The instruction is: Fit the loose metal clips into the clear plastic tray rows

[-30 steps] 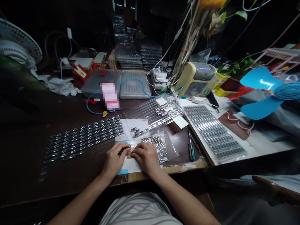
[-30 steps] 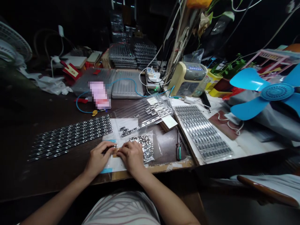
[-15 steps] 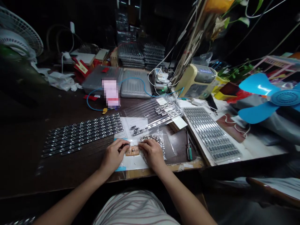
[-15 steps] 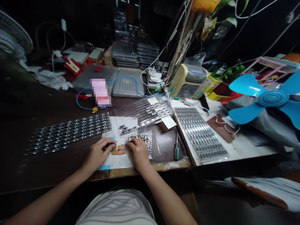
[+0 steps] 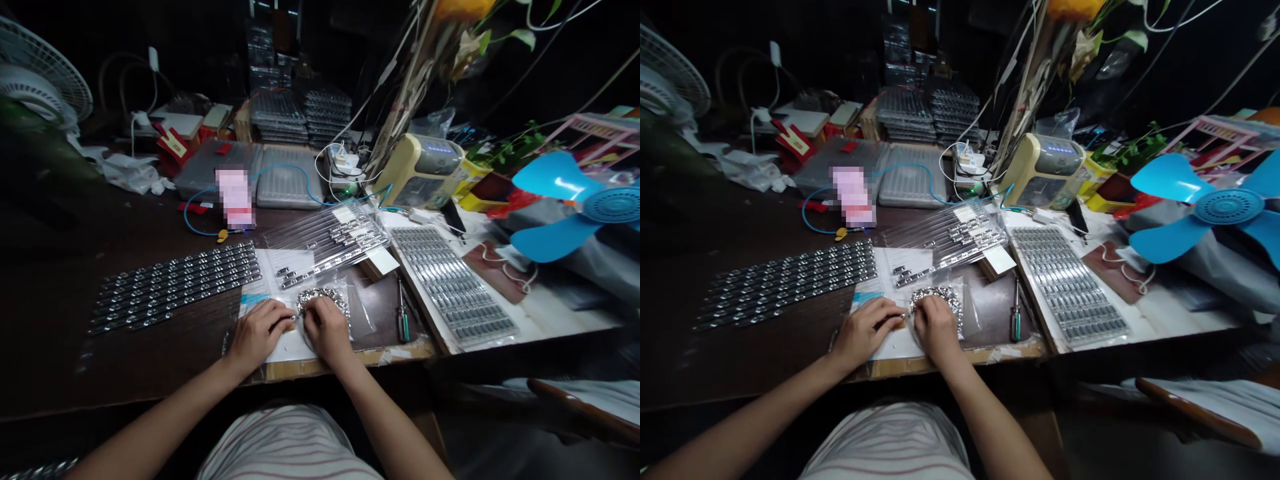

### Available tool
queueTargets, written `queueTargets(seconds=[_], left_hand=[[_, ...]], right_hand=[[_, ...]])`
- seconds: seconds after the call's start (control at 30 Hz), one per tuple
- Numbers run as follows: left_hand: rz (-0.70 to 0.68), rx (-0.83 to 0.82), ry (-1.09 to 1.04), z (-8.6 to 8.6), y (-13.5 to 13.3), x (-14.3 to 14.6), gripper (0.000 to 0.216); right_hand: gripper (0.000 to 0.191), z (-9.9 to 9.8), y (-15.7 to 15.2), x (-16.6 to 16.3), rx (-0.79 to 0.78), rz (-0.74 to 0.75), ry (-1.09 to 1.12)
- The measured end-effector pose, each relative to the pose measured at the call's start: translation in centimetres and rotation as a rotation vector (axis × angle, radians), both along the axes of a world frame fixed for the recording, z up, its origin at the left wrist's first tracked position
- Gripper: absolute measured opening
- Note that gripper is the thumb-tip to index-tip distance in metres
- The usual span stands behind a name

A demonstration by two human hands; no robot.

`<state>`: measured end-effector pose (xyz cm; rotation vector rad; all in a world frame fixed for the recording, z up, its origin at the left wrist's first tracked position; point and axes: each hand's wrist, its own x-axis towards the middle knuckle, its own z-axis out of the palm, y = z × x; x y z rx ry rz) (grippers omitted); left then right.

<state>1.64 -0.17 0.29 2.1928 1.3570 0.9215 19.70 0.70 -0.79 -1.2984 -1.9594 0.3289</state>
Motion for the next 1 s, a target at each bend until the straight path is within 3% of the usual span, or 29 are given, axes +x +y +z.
queueTargets(seconds=[0.27, 0.7, 0.83, 1.0], left_hand=[[0.001, 0.022, 0.068, -0.3, 0.0, 0.2, 0.014], [-0.047, 0.019, -0.007, -0.2, 0.0, 0.2, 0.012], [0.131, 0.078, -0.009, 0.5, 1.1, -1.9, 0.017], [0.444, 0.140, 0.296, 0.7, 2.0, -7.9, 0.016]], right_hand=[[0.015, 0.1, 0.1, 0.1, -0.027, 0.018, 0.077], [0.016, -0.1, 0.1, 0.3, -0.005, 0.061, 0.103], [0.008, 0.4, -0.2, -0.3, -0.035, 0.067, 0.067], [0.006, 1.1, -0.5, -2.1, -0.092, 0.066, -0.071]])
